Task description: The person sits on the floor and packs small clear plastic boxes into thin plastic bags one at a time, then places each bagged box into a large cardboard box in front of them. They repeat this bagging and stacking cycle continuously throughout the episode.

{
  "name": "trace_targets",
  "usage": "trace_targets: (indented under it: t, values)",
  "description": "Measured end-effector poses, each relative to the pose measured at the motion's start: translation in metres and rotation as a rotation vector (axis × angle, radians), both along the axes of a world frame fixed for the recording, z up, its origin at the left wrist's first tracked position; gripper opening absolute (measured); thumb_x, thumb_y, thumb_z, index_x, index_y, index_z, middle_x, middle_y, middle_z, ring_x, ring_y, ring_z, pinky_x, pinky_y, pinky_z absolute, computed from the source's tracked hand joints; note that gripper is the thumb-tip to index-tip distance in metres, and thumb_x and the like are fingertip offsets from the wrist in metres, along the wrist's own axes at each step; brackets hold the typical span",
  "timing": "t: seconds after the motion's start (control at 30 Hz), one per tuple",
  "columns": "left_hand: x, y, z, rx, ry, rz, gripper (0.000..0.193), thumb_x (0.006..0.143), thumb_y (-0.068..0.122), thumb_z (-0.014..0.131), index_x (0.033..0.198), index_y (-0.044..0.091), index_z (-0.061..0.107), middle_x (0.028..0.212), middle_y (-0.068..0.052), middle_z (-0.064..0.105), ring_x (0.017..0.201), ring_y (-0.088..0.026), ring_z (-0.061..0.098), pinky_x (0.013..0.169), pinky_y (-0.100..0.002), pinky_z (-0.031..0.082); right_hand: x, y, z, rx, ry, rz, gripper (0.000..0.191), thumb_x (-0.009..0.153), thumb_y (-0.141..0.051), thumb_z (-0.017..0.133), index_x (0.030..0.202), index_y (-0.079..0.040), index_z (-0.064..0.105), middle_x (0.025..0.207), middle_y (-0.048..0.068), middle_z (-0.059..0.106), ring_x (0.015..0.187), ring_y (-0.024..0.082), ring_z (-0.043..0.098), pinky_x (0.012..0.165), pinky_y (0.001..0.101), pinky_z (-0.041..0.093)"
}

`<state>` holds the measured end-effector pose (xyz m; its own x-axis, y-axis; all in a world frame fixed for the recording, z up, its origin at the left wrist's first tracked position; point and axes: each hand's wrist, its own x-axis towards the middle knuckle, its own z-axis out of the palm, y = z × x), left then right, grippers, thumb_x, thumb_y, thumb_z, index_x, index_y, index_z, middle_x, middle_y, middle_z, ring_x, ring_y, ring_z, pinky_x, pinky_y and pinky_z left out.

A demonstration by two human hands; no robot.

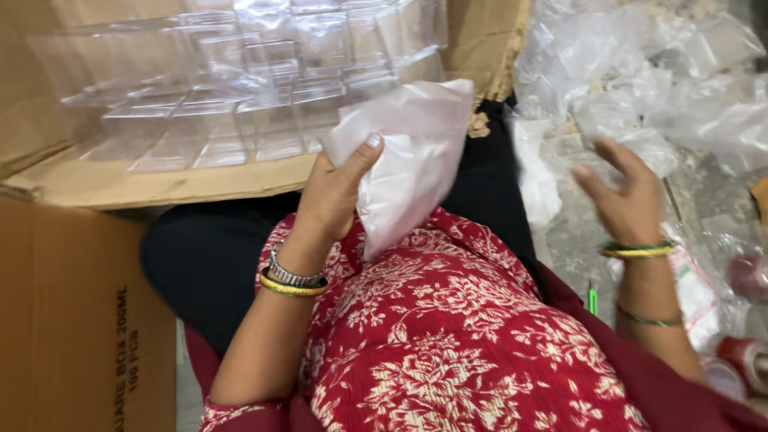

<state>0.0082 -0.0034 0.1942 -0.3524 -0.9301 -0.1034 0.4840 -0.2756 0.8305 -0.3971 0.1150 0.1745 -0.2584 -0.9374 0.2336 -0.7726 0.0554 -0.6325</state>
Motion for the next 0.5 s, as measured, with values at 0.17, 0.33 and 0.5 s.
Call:
trace_targets:
  t: [0.17, 0.33, 0.5]
  values:
    - [-0.018, 0.018, 0.003, -0.095, -0.418, -0.102, 0.034, 0.099, 0.028, 0.071, 0.11, -0.004, 0.072, 0.095, -0.005, 0.071, 0.082, -0.011, 0.063, 0.071, -0.029, 0.052, 0.138, -0.069, 0.028, -0.049, -1.015, 0.563, 0.059, 0.096, -0.033, 0.08, 0.14, -0.005, 0.053, 0.129, 0.001, 0.066, 0.12, 0.012, 0.061, 0.104, 0.0274, 0.052]
    - [-0.009, 0.027, -0.042, -0.221, -0.35, 0.407, 0.032, 0.107, 0.026, 0.073, 0.098, -0.003, 0.067, 0.083, 0.004, 0.064, 0.074, -0.004, 0.052, 0.062, -0.023, 0.044, 0.216, -0.093, 0.014, -0.174, -0.682, 0.234, 0.033, 0.108, -0.035, 0.069, 0.109, -0.003, 0.07, 0.093, 0.001, 0.068, 0.082, 0.009, 0.058, 0.073, 0.0277, 0.05]
    - [-0.03, 0.031, -0.136, -0.275, -0.291, 0.503, 0.06, 0.095, 0.031, 0.076, 0.141, 0.006, 0.046, 0.121, -0.009, 0.056, 0.111, -0.016, 0.052, 0.096, -0.032, 0.04, 0.245, -0.065, -0.024, -0.357, 0.364, 0.712, 0.025, 0.092, -0.034, 0.071, 0.103, -0.012, 0.072, 0.085, 0.006, 0.069, 0.074, 0.026, 0.066, 0.065, 0.0448, 0.051]
